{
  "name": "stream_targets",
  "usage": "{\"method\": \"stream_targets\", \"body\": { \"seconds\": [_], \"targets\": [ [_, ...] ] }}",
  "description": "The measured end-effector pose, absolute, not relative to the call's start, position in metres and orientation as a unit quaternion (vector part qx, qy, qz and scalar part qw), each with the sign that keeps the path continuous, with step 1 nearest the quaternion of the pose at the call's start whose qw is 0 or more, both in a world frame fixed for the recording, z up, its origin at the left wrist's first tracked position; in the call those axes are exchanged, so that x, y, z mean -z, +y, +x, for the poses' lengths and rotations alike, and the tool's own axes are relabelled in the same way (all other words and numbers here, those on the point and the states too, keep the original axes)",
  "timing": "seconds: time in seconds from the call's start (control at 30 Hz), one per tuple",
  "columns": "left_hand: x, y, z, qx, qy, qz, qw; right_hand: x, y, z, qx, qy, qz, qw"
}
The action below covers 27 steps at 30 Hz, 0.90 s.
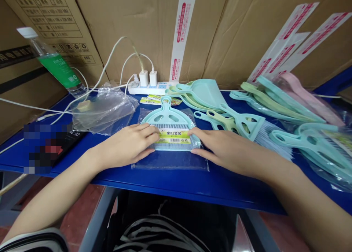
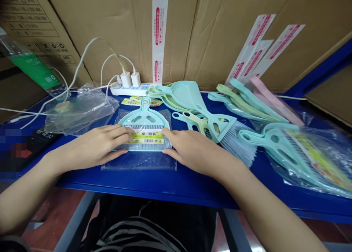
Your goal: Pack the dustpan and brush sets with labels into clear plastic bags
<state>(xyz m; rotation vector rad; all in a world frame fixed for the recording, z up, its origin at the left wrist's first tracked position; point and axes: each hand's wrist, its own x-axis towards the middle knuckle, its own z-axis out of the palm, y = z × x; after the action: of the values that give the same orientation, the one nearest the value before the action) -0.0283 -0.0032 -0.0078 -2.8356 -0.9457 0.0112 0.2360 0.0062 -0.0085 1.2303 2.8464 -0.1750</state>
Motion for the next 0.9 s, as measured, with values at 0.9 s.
{"method": "stream_targets", "body": {
  "seconds": [0.9],
  "targets": [
    [0.0094, -0.0075, -0.0274, 0.009, -0.303, -0.948, 0.096, 0.0103, 0.0042, 0.2333, 0.048, 0.909, 0.41, 0.051]
  ]
}}
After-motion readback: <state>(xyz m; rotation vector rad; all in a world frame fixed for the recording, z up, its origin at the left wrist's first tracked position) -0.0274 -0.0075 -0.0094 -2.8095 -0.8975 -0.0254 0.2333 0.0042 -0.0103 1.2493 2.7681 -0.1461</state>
